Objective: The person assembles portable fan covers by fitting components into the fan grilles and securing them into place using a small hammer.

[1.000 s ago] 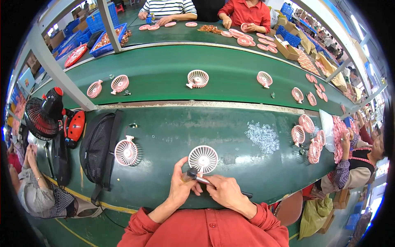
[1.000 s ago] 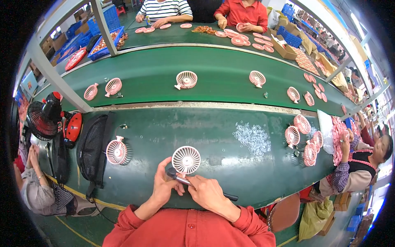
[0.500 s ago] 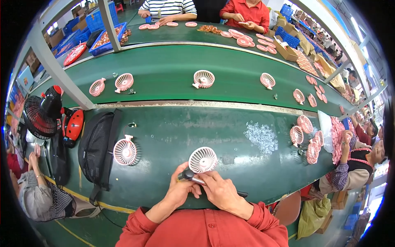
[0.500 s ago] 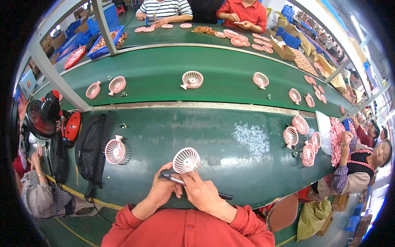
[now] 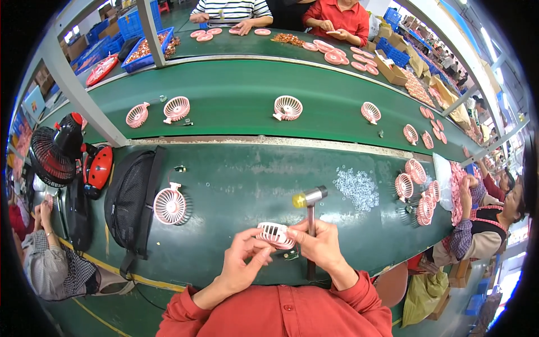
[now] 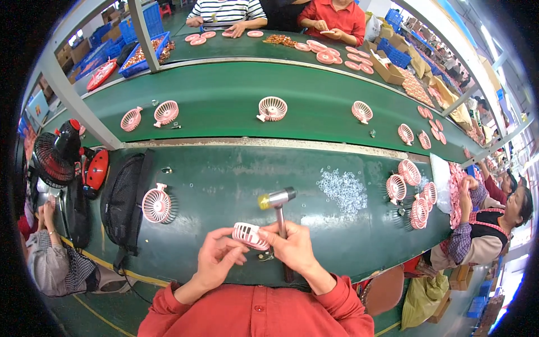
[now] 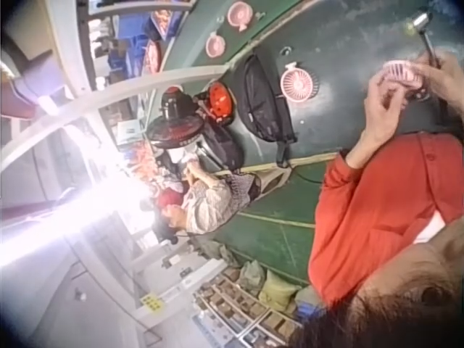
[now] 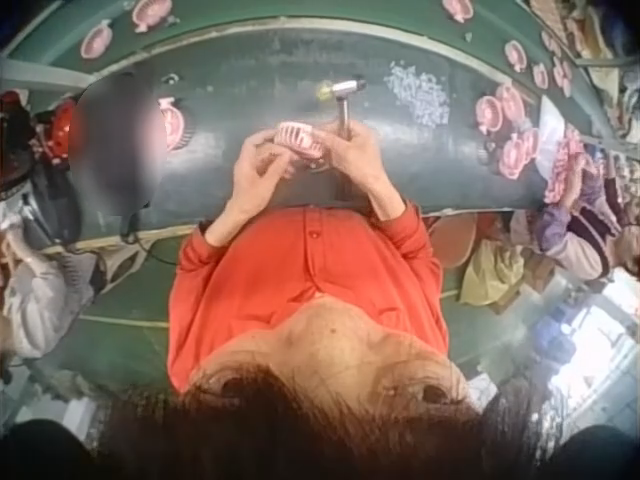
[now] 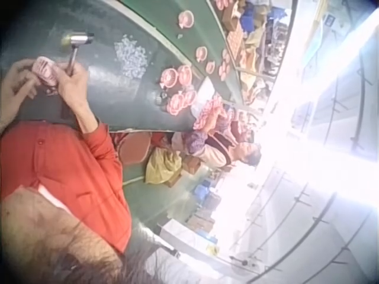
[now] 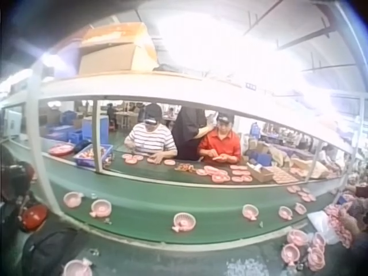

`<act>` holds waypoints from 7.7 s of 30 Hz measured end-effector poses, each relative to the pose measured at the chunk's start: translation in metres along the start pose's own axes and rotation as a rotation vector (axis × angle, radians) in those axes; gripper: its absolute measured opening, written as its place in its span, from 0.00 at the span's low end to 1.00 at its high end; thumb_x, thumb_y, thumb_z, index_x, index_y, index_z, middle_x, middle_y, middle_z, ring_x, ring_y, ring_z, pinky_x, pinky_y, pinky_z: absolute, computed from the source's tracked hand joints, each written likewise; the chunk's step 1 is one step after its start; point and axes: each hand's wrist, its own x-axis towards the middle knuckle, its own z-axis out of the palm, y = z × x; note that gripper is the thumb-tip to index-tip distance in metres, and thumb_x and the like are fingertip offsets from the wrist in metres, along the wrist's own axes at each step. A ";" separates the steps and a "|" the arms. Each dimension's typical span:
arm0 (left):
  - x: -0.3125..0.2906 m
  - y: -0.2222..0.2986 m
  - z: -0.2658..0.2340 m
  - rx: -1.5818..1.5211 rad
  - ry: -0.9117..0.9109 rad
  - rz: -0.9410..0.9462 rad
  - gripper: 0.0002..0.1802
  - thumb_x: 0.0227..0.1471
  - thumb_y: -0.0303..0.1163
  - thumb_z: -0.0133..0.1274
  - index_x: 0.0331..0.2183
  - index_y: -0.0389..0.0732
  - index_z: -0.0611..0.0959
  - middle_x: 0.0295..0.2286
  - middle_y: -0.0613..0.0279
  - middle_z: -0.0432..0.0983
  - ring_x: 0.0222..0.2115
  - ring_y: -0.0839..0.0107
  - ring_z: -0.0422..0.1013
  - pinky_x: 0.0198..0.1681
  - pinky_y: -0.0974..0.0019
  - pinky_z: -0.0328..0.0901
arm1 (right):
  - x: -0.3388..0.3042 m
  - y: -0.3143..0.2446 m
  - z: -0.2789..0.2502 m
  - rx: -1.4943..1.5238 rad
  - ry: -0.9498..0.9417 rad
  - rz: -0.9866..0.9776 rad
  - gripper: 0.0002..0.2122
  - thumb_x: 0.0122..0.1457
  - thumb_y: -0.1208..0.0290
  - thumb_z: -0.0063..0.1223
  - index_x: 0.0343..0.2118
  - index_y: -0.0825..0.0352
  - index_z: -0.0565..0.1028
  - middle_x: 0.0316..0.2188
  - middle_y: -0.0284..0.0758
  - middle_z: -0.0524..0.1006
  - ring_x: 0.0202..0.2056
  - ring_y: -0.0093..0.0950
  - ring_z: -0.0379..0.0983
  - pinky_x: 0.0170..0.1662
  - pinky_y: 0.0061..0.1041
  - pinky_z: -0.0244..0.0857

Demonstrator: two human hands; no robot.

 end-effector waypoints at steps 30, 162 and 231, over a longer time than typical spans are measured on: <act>0.031 -0.022 0.019 1.188 -0.085 0.615 0.21 0.45 0.29 0.60 0.44 0.39 0.80 0.45 0.59 0.71 0.49 0.58 0.66 0.49 0.53 0.63 | -0.013 0.043 -0.034 -0.878 0.323 -0.722 0.11 0.62 0.78 0.48 0.46 0.73 0.73 0.21 0.42 0.72 0.20 0.35 0.69 0.26 0.31 0.64; 0.059 0.024 -0.024 -0.042 -0.081 -0.328 0.27 0.62 0.37 0.48 0.55 0.30 0.62 0.37 0.48 0.77 0.25 0.72 0.73 0.23 0.72 0.70 | 0.014 0.009 -0.028 0.156 0.013 -0.047 0.16 0.64 0.61 0.51 0.37 0.73 0.74 0.16 0.27 0.68 0.08 0.14 0.53 0.09 0.16 0.48; 0.040 -0.004 0.005 -0.659 0.059 -0.578 0.17 0.54 0.40 0.59 0.36 0.36 0.77 0.24 0.64 0.74 0.19 0.75 0.72 0.18 0.70 0.69 | -0.017 0.007 0.026 -0.911 -0.032 -0.597 0.12 0.53 0.78 0.56 0.43 0.66 0.74 0.40 0.39 0.75 0.32 0.41 0.76 0.31 0.35 0.73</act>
